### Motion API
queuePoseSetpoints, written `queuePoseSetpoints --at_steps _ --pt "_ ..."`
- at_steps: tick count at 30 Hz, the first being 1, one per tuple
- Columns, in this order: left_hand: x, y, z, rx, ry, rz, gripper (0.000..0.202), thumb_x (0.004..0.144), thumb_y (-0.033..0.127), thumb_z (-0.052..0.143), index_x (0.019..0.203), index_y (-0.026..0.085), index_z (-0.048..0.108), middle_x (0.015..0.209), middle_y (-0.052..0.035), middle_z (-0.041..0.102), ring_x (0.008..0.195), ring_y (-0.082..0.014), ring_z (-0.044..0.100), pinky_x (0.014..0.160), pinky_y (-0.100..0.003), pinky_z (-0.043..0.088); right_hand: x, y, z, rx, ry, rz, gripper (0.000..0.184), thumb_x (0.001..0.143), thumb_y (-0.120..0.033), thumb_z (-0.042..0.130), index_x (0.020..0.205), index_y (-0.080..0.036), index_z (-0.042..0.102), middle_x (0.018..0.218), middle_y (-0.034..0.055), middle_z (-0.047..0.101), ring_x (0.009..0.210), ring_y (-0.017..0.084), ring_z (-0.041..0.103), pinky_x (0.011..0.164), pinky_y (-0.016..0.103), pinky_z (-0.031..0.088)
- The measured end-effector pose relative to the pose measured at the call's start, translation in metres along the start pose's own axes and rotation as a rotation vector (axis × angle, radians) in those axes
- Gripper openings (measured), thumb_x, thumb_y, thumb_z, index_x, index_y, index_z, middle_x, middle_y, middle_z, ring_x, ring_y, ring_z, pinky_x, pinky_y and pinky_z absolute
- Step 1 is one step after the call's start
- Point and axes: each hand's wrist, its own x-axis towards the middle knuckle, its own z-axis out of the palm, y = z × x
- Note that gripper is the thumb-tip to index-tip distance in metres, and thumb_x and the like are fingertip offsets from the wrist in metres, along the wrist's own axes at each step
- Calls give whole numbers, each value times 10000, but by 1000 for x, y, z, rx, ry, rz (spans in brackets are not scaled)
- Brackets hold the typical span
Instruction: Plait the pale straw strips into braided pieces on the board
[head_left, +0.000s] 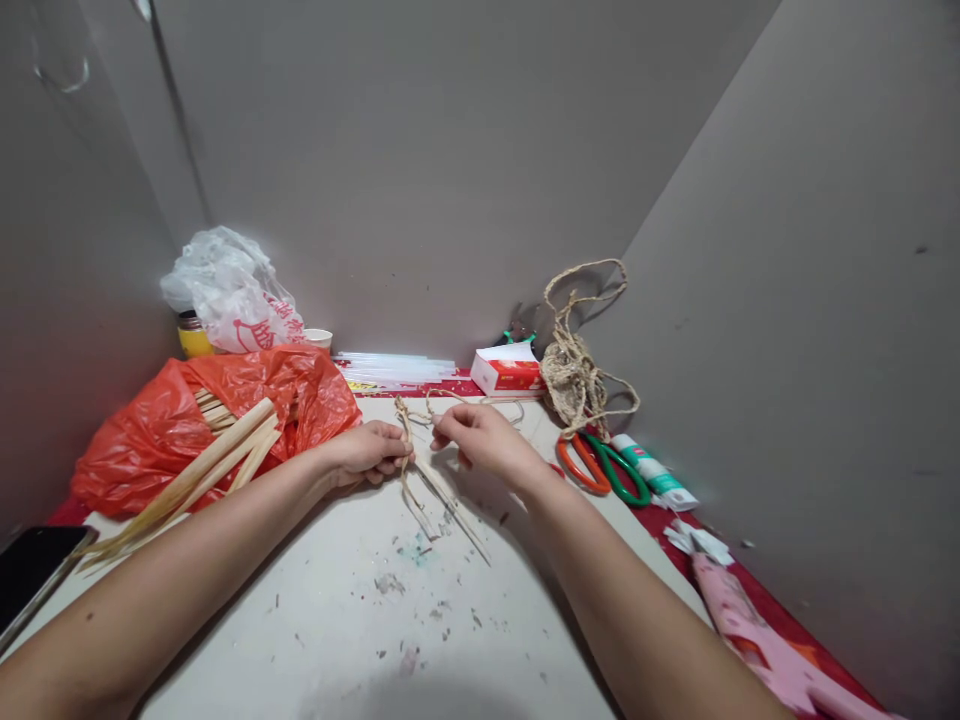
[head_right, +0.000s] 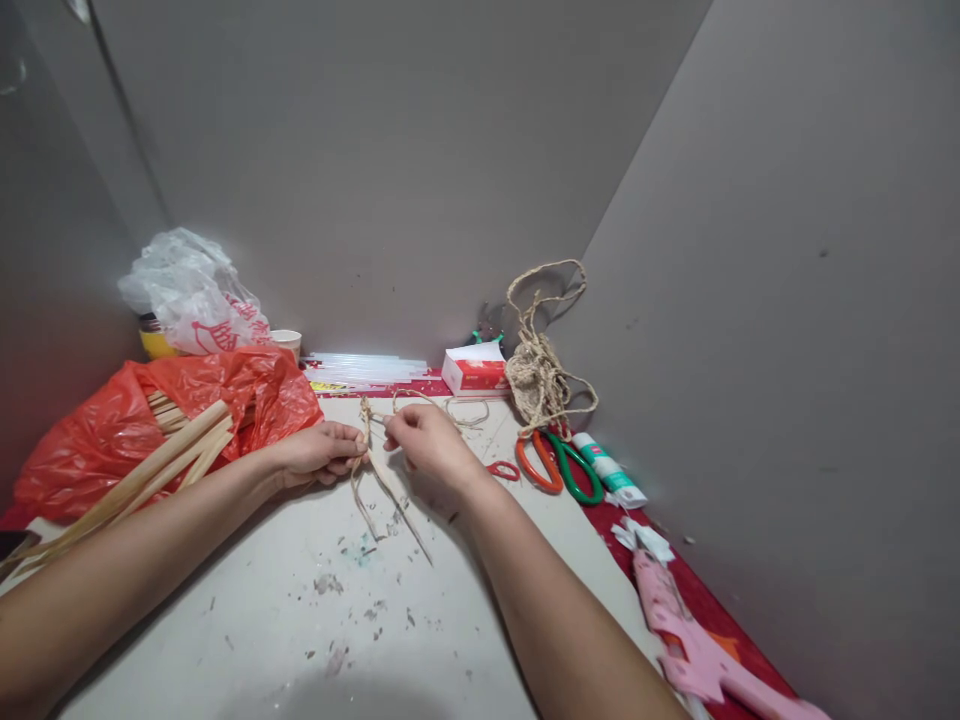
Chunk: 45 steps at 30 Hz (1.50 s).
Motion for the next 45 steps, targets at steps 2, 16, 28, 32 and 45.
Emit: queuePoseSetpoints --at_steps 2,16,28,32,45 --pt "0 0 -2 -19 -37 4 186 700 274 615 701 149 477 546 63 424 375 -2 218 373 -174 63 7 11 8 66 -65 79 234 834 -322 494 697 -140 549 690 39 647 353 39 384 359 184 294" --pt "0 0 -4 115 -13 66 182 708 249 604 703 167 442 537 65 413 400 -19 279 371 -159 134 17 29 21 310 -356 259 357 814 -421 536 590 -171 416 409 -95 299 313 25 206 319 183 110" --pt "1 1 -4 161 -27 82 174 715 275 611 702 156 485 541 56 428 402 -22 278 375 -178 142 15 22 20 403 -354 216 32 745 -138 499 725 -162 493 479 -74 445 316 20 238 314 159 132" --pt "1 0 -4 165 -39 70 156 723 271 600 718 151 500 545 55 423 403 -23 276 375 -178 139 14 19 20 252 -281 203 142 763 -167 482 622 -156 490 431 -85 311 327 30 226 306 169 141" --pt "-1 1 -5 168 -77 53 185 707 286 605 712 164 466 565 58 428 406 -23 291 370 -164 175 15 24 20 333 -405 212 305 829 -340 501 601 -186 370 413 -100 297 306 28 197 293 162 120"
